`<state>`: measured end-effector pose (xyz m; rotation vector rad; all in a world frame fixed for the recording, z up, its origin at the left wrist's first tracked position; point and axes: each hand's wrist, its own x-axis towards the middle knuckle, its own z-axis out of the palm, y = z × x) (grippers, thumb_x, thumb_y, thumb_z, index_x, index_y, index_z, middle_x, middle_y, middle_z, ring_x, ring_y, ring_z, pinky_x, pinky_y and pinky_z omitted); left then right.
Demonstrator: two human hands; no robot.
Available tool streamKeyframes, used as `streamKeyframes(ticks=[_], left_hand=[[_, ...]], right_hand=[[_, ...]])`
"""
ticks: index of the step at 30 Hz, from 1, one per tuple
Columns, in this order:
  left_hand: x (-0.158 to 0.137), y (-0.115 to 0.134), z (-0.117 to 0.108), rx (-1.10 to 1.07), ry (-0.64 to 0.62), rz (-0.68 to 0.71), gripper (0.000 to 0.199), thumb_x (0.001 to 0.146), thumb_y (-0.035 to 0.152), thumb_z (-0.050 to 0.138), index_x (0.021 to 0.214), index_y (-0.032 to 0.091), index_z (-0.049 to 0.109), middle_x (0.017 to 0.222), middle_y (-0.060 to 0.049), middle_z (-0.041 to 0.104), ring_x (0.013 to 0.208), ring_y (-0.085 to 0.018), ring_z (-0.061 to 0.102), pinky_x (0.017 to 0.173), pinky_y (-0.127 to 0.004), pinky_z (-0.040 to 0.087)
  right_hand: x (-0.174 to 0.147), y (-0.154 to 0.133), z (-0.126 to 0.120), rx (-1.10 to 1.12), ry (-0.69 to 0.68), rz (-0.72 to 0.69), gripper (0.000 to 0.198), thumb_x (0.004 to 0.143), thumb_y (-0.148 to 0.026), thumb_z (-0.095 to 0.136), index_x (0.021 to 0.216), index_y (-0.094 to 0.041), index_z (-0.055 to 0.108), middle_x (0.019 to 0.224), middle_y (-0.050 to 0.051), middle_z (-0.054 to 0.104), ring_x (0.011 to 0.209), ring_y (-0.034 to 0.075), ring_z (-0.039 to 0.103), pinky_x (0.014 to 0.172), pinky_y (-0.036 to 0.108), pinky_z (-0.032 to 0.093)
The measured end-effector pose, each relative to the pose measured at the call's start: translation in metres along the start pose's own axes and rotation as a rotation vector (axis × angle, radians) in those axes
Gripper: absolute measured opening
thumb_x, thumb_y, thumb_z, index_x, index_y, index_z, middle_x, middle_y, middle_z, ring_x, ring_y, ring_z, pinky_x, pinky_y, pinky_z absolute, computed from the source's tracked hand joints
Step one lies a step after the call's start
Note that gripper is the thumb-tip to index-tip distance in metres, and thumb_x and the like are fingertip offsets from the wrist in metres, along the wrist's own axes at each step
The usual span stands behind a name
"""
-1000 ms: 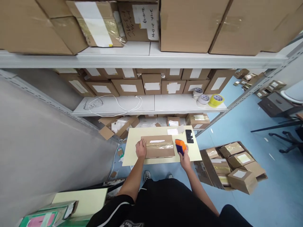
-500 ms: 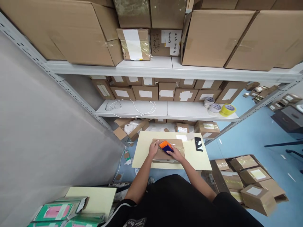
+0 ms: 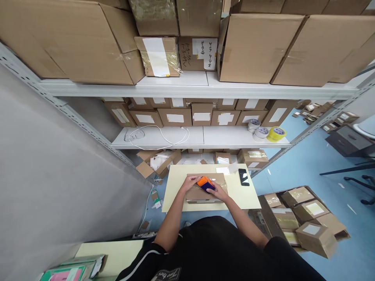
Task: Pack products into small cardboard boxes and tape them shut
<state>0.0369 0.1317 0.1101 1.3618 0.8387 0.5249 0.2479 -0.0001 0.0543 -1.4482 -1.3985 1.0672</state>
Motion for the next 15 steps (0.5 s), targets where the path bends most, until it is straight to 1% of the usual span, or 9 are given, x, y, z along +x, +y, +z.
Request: streamKeyframes(ticks=[2, 6, 10, 12, 15], left_hand=[[0.001, 0.003, 0.001, 0.007, 0.006, -0.001, 0.063, 0.069, 0.073, 0.08, 0.093, 0.015, 0.084, 0.095, -0.01, 0.082, 0.091, -0.027, 0.072, 0.09, -0.039, 0.054], [0.004, 0.007, 0.002, 0.045, 0.023, 0.006, 0.061, 0.074, 0.073, 0.076, 0.086, 0.014, 0.084, 0.085, -0.009, 0.08, 0.084, -0.026, 0.071, 0.083, -0.037, 0.054], [0.007, 0.008, 0.003, 0.046, 0.023, 0.017, 0.058, 0.07, 0.07, 0.08, 0.087, 0.015, 0.084, 0.086, -0.008, 0.081, 0.085, -0.026, 0.07, 0.083, -0.037, 0.054], [0.007, 0.008, 0.003, 0.043, 0.028, 0.016, 0.055, 0.069, 0.068, 0.081, 0.085, 0.016, 0.084, 0.087, -0.008, 0.081, 0.085, -0.026, 0.07, 0.083, -0.037, 0.054], [0.007, 0.007, 0.005, 0.04, 0.034, 0.006, 0.051, 0.07, 0.066, 0.082, 0.084, 0.017, 0.084, 0.089, -0.008, 0.082, 0.086, -0.026, 0.071, 0.085, -0.038, 0.055]], right_hand=[[0.001, -0.002, -0.001, 0.021, -0.003, -0.005, 0.063, 0.088, -0.065, 0.071, 0.138, -0.027, 0.065, 0.138, 0.01, 0.069, 0.137, 0.036, 0.057, 0.116, 0.053, 0.044], [0.0, -0.007, -0.005, 0.032, -0.006, -0.017, 0.062, 0.089, -0.063, 0.071, 0.137, -0.025, 0.064, 0.136, 0.011, 0.07, 0.129, 0.034, 0.062, 0.113, 0.05, 0.046], [-0.002, -0.011, -0.007, 0.043, 0.006, -0.009, 0.059, 0.088, -0.061, 0.072, 0.133, -0.023, 0.066, 0.132, 0.012, 0.071, 0.123, 0.033, 0.064, 0.111, 0.049, 0.047], [-0.002, -0.011, -0.007, 0.047, 0.013, 0.009, 0.058, 0.087, -0.061, 0.073, 0.13, -0.022, 0.066, 0.128, 0.011, 0.072, 0.117, 0.032, 0.065, 0.107, 0.048, 0.048], [-0.003, -0.011, -0.008, 0.054, 0.017, 0.037, 0.055, 0.085, -0.061, 0.074, 0.122, -0.021, 0.068, 0.115, 0.009, 0.074, 0.104, 0.029, 0.066, 0.097, 0.044, 0.051]])
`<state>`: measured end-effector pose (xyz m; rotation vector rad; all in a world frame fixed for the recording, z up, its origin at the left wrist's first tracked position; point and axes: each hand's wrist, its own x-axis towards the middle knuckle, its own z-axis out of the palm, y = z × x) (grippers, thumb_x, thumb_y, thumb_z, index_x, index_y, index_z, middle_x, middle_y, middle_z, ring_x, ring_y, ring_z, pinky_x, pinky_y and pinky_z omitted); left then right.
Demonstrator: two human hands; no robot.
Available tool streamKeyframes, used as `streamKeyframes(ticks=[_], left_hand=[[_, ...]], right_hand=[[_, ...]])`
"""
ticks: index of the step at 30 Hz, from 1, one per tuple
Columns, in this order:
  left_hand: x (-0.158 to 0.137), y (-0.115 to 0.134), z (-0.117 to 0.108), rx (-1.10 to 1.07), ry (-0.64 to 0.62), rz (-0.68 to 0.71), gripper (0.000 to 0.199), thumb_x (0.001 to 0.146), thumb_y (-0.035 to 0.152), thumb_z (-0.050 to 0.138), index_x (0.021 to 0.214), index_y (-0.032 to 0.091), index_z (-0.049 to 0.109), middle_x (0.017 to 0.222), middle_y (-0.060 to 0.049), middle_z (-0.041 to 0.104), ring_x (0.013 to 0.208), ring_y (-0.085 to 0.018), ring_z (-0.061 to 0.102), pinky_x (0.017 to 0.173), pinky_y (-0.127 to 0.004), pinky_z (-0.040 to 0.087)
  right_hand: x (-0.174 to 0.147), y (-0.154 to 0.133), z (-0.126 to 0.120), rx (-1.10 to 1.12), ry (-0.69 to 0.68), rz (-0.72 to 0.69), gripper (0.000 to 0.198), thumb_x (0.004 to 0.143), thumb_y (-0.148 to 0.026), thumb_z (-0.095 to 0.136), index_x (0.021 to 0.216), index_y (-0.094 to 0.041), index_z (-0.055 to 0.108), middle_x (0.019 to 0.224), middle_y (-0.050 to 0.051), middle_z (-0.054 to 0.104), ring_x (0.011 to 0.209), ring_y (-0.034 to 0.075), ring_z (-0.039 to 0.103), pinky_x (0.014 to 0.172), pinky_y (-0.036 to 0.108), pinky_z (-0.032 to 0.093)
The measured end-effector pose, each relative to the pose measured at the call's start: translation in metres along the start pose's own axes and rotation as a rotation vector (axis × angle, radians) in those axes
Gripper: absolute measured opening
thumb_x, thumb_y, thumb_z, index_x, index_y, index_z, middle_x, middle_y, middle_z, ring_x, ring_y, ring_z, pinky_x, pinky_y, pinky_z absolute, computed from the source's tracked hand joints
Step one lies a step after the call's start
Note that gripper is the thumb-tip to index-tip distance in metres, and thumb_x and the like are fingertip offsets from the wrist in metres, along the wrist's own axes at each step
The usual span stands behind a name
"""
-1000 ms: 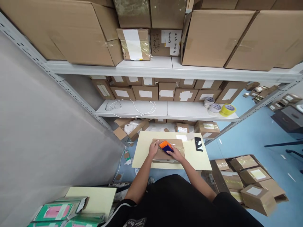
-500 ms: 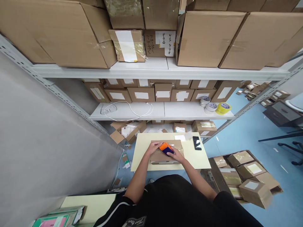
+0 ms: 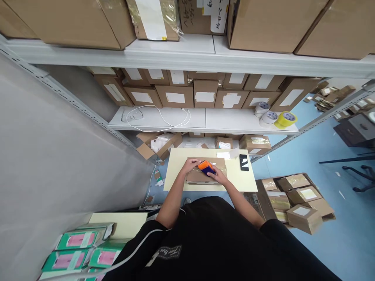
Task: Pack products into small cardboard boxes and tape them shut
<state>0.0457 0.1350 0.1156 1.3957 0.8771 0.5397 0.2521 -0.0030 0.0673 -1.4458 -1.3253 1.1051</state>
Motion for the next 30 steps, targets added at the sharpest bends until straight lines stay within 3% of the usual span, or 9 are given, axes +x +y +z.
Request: streamKeyframes(ticks=[5, 10, 17, 23, 27, 30], left_hand=[[-0.007, 0.005, 0.003, -0.008, -0.017, 0.019, 0.05, 0.07, 0.065, 0.083, 0.089, 0.019, 0.085, 0.098, -0.011, 0.081, 0.096, -0.029, 0.072, 0.094, -0.044, 0.056], [-0.024, 0.031, 0.004, 0.101, 0.042, 0.254, 0.034, 0.08, 0.055, 0.082, 0.092, 0.024, 0.086, 0.123, -0.012, 0.074, 0.118, -0.028, 0.067, 0.103, -0.043, 0.055], [-0.05, 0.082, 0.009, 0.213, 0.029, 0.426, 0.023, 0.085, 0.048, 0.081, 0.094, 0.027, 0.086, 0.095, -0.007, 0.076, 0.095, -0.022, 0.07, 0.091, -0.038, 0.057], [-0.054, 0.097, 0.008, 0.202, 0.094, 0.317, 0.026, 0.084, 0.049, 0.08, 0.082, 0.024, 0.084, 0.088, -0.008, 0.078, 0.087, -0.023, 0.071, 0.084, -0.036, 0.057], [-0.051, 0.093, 0.013, 0.213, 0.163, 0.27, 0.026, 0.088, 0.046, 0.073, 0.08, 0.022, 0.079, 0.085, -0.006, 0.076, 0.081, -0.021, 0.069, 0.078, -0.033, 0.054], [-0.049, 0.086, 0.018, 0.236, 0.237, 0.265, 0.022, 0.09, 0.04, 0.068, 0.08, 0.021, 0.075, 0.085, -0.005, 0.075, 0.083, -0.02, 0.067, 0.079, -0.032, 0.052]], right_hand=[[0.0, -0.006, -0.005, -0.002, 0.04, 0.041, 0.05, 0.074, -0.061, 0.083, 0.098, -0.02, 0.071, 0.089, 0.003, 0.069, 0.084, 0.023, 0.062, 0.08, 0.036, 0.051], [0.002, -0.025, -0.011, 0.018, 0.071, 0.041, 0.047, 0.067, -0.06, 0.087, 0.087, -0.021, 0.07, 0.083, 0.002, 0.069, 0.08, 0.023, 0.062, 0.077, 0.036, 0.051], [0.005, -0.054, -0.018, 0.012, 0.093, -0.085, 0.039, 0.077, -0.057, 0.082, 0.093, -0.022, 0.076, 0.094, 0.006, 0.075, 0.087, 0.026, 0.067, 0.085, 0.04, 0.054], [0.001, -0.061, -0.023, -0.128, 0.064, -0.158, 0.044, 0.079, -0.062, 0.082, 0.097, -0.022, 0.076, 0.098, 0.009, 0.076, 0.095, 0.031, 0.069, 0.092, 0.046, 0.055], [-0.005, -0.06, -0.017, -0.213, 0.077, -0.175, 0.05, 0.085, -0.062, 0.076, 0.115, -0.022, 0.071, 0.116, 0.014, 0.073, 0.111, 0.035, 0.065, 0.1, 0.05, 0.051], [-0.009, -0.06, -0.012, -0.252, 0.096, -0.16, 0.049, 0.09, -0.059, 0.073, 0.121, -0.022, 0.068, 0.119, 0.014, 0.071, 0.112, 0.034, 0.064, 0.101, 0.049, 0.05]])
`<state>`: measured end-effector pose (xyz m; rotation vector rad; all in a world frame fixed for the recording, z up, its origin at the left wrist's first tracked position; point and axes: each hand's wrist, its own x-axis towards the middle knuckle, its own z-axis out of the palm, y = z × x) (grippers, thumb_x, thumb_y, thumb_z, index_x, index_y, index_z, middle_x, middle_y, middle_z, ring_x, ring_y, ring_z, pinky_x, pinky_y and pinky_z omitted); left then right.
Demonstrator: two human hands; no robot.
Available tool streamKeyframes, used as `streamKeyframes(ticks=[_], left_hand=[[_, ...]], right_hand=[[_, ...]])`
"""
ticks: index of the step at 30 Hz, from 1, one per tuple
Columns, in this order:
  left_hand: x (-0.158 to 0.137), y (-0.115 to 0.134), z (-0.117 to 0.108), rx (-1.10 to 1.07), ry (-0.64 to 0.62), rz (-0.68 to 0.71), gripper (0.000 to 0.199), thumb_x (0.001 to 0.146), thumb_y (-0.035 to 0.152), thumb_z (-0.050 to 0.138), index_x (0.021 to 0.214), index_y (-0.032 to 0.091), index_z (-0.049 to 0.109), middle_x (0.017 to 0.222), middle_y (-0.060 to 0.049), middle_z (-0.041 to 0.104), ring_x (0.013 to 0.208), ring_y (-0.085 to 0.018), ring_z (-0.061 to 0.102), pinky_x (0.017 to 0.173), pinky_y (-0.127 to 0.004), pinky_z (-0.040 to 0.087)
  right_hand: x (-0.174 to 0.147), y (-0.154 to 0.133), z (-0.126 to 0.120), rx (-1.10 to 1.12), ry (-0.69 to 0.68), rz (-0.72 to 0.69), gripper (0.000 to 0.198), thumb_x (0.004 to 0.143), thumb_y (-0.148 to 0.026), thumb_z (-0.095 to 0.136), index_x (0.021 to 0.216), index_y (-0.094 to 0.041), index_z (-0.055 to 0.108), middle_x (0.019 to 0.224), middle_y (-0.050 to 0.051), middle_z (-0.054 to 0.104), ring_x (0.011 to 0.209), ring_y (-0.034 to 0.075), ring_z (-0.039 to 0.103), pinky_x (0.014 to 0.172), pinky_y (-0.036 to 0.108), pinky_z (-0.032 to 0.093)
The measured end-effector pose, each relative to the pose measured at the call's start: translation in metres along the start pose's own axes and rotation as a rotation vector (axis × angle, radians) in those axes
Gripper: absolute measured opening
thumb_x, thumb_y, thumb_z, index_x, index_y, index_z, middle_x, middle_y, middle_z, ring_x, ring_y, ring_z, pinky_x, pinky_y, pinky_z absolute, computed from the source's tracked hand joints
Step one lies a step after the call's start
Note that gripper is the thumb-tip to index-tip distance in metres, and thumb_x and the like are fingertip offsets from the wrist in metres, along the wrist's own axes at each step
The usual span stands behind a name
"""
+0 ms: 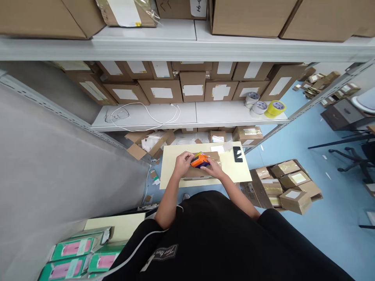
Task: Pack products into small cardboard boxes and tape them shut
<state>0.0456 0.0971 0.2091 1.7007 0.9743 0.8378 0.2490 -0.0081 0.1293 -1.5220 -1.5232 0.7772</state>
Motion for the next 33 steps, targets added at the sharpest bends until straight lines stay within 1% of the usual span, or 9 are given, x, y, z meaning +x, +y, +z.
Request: streamKeyframes(ticks=[5, 10, 12, 16, 18, 20, 24, 27, 33], left_hand=[[-0.007, -0.01, 0.011, -0.035, 0.083, -0.05, 0.021, 0.09, 0.039, 0.065, 0.081, 0.021, 0.071, 0.087, -0.005, 0.074, 0.086, -0.021, 0.067, 0.083, -0.033, 0.052], [-0.012, -0.014, 0.018, -0.12, 0.09, -0.11, 0.024, 0.089, 0.041, 0.065, 0.081, 0.02, 0.069, 0.084, -0.006, 0.073, 0.082, -0.021, 0.067, 0.081, -0.033, 0.053], [-0.011, -0.01, 0.005, -0.136, 0.156, -0.091, 0.026, 0.091, 0.044, 0.065, 0.08, 0.02, 0.067, 0.083, -0.005, 0.072, 0.082, -0.02, 0.066, 0.082, -0.032, 0.053], [0.002, 0.008, -0.055, -0.104, 0.409, 0.027, 0.027, 0.091, 0.047, 0.067, 0.086, 0.02, 0.069, 0.085, -0.003, 0.071, 0.083, -0.018, 0.064, 0.081, -0.028, 0.052], [0.008, 0.019, -0.078, -0.078, 0.354, 0.046, 0.027, 0.09, 0.047, 0.071, 0.089, 0.02, 0.072, 0.085, -0.002, 0.072, 0.08, -0.017, 0.064, 0.077, -0.027, 0.052], [0.012, 0.028, -0.083, -0.091, 0.283, 0.049, 0.028, 0.087, 0.047, 0.074, 0.086, 0.019, 0.073, 0.084, -0.003, 0.073, 0.08, -0.017, 0.065, 0.076, -0.027, 0.052], [0.004, 0.041, -0.051, -0.193, 0.193, 0.028, 0.031, 0.085, 0.05, 0.075, 0.086, 0.019, 0.075, 0.087, -0.004, 0.075, 0.085, -0.019, 0.068, 0.081, -0.03, 0.055], [-0.009, 0.05, -0.032, -0.256, 0.135, 0.055, 0.03, 0.086, 0.049, 0.076, 0.087, 0.019, 0.076, 0.092, -0.006, 0.075, 0.088, -0.02, 0.07, 0.084, -0.032, 0.057], [-0.02, 0.065, -0.043, -0.187, 0.079, 0.2, 0.021, 0.088, 0.042, 0.079, 0.093, 0.022, 0.08, 0.097, -0.008, 0.074, 0.095, -0.022, 0.07, 0.088, -0.035, 0.058]], right_hand=[[-0.001, -0.005, -0.005, -0.036, 0.005, 0.002, 0.045, 0.091, -0.06, 0.072, 0.117, -0.024, 0.069, 0.112, 0.011, 0.073, 0.102, 0.032, 0.066, 0.093, 0.045, 0.051], [0.005, -0.004, -0.012, -0.094, -0.026, -0.001, 0.047, 0.088, -0.062, 0.074, 0.113, -0.023, 0.071, 0.106, 0.012, 0.074, 0.1, 0.032, 0.066, 0.091, 0.045, 0.051], [0.001, 0.002, -0.017, -0.095, -0.012, 0.016, 0.048, 0.086, -0.063, 0.076, 0.112, -0.023, 0.071, 0.106, 0.012, 0.075, 0.1, 0.033, 0.066, 0.092, 0.047, 0.051], [-0.027, 0.022, -0.035, -0.018, 0.067, 0.153, 0.043, 0.088, -0.062, 0.071, 0.107, -0.023, 0.07, 0.096, 0.009, 0.075, 0.086, 0.029, 0.068, 0.083, 0.044, 0.055], [-0.041, 0.029, -0.043, 0.032, 0.104, 0.188, 0.043, 0.085, -0.061, 0.074, 0.103, -0.023, 0.067, 0.094, 0.007, 0.074, 0.085, 0.028, 0.068, 0.081, 0.042, 0.056], [-0.045, 0.028, -0.044, 0.077, 0.128, 0.198, 0.043, 0.082, -0.059, 0.078, 0.1, -0.023, 0.066, 0.092, 0.005, 0.073, 0.084, 0.026, 0.067, 0.079, 0.04, 0.056], [-0.028, 0.002, -0.034, 0.179, 0.128, 0.14, 0.042, 0.074, -0.055, 0.087, 0.09, -0.023, 0.065, 0.083, 0.002, 0.069, 0.078, 0.023, 0.063, 0.075, 0.036, 0.054], [-0.011, -0.023, -0.03, 0.241, 0.116, 0.041, 0.037, 0.076, -0.052, 0.086, 0.085, -0.023, 0.065, 0.084, 0.002, 0.068, 0.078, 0.021, 0.062, 0.074, 0.035, 0.054], [0.0, -0.055, -0.04, 0.268, 0.077, -0.059, 0.029, 0.082, -0.049, 0.081, 0.092, -0.024, 0.07, 0.094, 0.005, 0.072, 0.085, 0.021, 0.065, 0.081, 0.035, 0.055]])
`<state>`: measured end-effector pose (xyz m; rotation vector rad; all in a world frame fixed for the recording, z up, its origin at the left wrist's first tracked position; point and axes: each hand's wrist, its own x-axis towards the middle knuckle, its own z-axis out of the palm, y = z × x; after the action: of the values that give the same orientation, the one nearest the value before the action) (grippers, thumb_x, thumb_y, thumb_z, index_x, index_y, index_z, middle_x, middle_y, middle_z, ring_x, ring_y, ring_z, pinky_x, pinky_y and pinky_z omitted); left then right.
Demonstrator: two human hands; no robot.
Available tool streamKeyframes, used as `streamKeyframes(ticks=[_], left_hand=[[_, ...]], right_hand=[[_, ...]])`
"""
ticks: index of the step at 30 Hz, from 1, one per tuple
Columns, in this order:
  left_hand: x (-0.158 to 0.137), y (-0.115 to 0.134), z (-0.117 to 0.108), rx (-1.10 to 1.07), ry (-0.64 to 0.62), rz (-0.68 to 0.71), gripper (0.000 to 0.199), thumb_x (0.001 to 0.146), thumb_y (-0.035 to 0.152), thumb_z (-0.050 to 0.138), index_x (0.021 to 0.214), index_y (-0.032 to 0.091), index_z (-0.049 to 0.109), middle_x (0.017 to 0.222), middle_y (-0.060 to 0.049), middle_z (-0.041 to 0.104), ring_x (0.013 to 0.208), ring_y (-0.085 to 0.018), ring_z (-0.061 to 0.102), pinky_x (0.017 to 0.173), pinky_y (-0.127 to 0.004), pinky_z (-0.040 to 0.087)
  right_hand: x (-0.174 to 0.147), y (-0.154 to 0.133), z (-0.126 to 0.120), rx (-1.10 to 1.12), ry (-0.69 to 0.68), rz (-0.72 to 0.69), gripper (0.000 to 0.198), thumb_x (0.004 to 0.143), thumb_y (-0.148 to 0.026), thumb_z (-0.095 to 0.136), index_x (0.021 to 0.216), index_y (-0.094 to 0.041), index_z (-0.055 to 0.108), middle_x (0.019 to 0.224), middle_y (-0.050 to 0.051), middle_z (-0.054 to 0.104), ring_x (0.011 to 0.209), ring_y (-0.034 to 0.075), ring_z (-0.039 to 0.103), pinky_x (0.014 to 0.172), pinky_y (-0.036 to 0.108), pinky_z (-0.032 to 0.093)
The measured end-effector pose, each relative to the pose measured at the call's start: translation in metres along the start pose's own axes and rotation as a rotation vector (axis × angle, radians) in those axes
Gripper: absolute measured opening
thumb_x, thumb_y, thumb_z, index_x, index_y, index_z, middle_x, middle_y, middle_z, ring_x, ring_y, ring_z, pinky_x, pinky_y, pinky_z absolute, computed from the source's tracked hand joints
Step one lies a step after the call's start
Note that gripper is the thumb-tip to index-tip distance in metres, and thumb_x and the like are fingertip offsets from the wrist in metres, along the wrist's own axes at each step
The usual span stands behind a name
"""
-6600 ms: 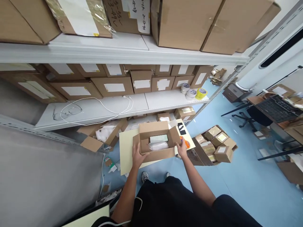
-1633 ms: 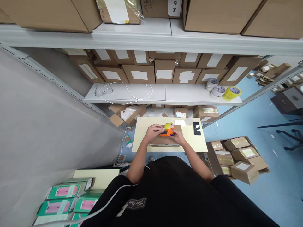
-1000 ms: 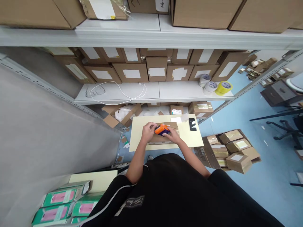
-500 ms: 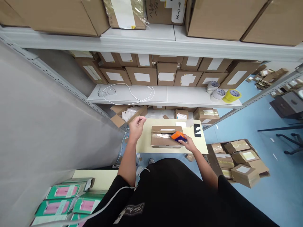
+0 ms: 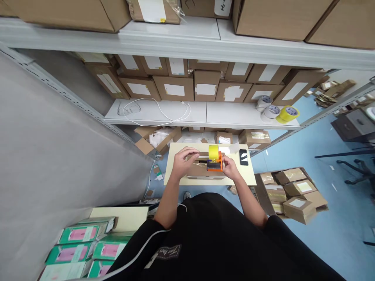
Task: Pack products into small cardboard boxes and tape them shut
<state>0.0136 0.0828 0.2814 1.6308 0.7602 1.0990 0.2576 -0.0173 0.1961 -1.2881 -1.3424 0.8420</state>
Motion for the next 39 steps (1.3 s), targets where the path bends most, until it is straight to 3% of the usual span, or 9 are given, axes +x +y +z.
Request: streamKeyframes(ticks=[8, 13, 19, 22, 26, 31, 35, 39], left_hand=[[-0.001, -0.005, -0.006, -0.089, 0.07, 0.016, 0.018, 0.088, 0.042, 0.08, 0.089, 0.024, 0.081, 0.098, -0.007, 0.074, 0.1, -0.022, 0.07, 0.093, -0.039, 0.058], [0.001, -0.007, -0.006, -0.115, 0.039, -0.036, 0.02, 0.083, 0.043, 0.084, 0.084, 0.023, 0.081, 0.118, -0.01, 0.07, 0.112, -0.024, 0.068, 0.095, -0.039, 0.057], [-0.001, -0.016, -0.012, -0.119, -0.028, -0.186, 0.029, 0.085, 0.047, 0.081, 0.096, 0.021, 0.082, 0.098, -0.008, 0.077, 0.095, -0.023, 0.072, 0.088, -0.037, 0.059], [-0.004, -0.05, -0.023, -0.086, 0.013, -0.252, 0.036, 0.079, 0.049, 0.085, 0.1, 0.019, 0.082, 0.1, -0.009, 0.08, 0.094, -0.024, 0.073, 0.086, -0.036, 0.059], [-0.024, -0.126, -0.036, 0.003, 0.074, -0.379, 0.036, 0.07, 0.048, 0.088, 0.09, 0.019, 0.083, 0.089, -0.008, 0.081, 0.083, -0.022, 0.072, 0.084, -0.036, 0.059], [-0.079, -0.206, -0.017, 0.013, 0.205, -0.551, 0.028, 0.067, 0.042, 0.088, 0.083, 0.02, 0.083, 0.082, -0.007, 0.08, 0.077, -0.023, 0.07, 0.08, -0.039, 0.059], [-0.109, -0.234, 0.011, 0.093, 0.337, -0.505, 0.016, 0.077, 0.035, 0.08, 0.085, 0.021, 0.082, 0.091, -0.008, 0.079, 0.084, -0.024, 0.071, 0.087, -0.041, 0.058], [-0.115, -0.247, 0.024, 0.162, 0.458, -0.464, 0.01, 0.082, 0.028, 0.076, 0.087, 0.021, 0.081, 0.104, -0.01, 0.072, 0.088, -0.021, 0.068, 0.089, -0.039, 0.057]], right_hand=[[-0.001, -0.013, 0.006, 0.038, -0.014, -0.059, 0.029, 0.081, -0.047, 0.085, 0.091, -0.024, 0.07, 0.091, 0.003, 0.072, 0.08, 0.019, 0.065, 0.075, 0.032, 0.056], [-0.001, -0.019, 0.012, 0.025, -0.081, -0.038, 0.024, 0.083, -0.044, 0.082, 0.09, -0.024, 0.071, 0.093, 0.004, 0.073, 0.088, 0.022, 0.068, 0.082, 0.035, 0.057], [0.0, -0.018, 0.015, 0.031, -0.113, -0.038, 0.025, 0.081, -0.043, 0.083, 0.087, -0.023, 0.07, 0.094, 0.005, 0.073, 0.086, 0.022, 0.068, 0.082, 0.036, 0.057], [-0.001, -0.013, 0.013, 0.03, -0.097, -0.029, 0.027, 0.08, -0.045, 0.084, 0.09, -0.023, 0.07, 0.095, 0.005, 0.074, 0.087, 0.022, 0.068, 0.082, 0.036, 0.058], [-0.007, -0.002, 0.008, 0.051, -0.035, 0.002, 0.031, 0.079, -0.047, 0.086, 0.093, -0.023, 0.071, 0.093, 0.005, 0.074, 0.085, 0.022, 0.069, 0.08, 0.036, 0.058], [-0.019, 0.008, 0.007, 0.059, -0.035, 0.069, 0.035, 0.075, -0.048, 0.09, 0.092, -0.023, 0.071, 0.092, 0.003, 0.074, 0.084, 0.022, 0.069, 0.08, 0.036, 0.058], [-0.025, 0.008, 0.011, 0.093, -0.036, 0.114, 0.04, 0.071, -0.051, 0.092, 0.093, -0.024, 0.073, 0.094, 0.003, 0.075, 0.088, 0.024, 0.07, 0.083, 0.039, 0.06], [-0.025, 0.004, 0.015, 0.135, -0.044, 0.138, 0.041, 0.069, -0.051, 0.094, 0.091, -0.024, 0.073, 0.093, 0.004, 0.075, 0.089, 0.025, 0.071, 0.084, 0.041, 0.06]])
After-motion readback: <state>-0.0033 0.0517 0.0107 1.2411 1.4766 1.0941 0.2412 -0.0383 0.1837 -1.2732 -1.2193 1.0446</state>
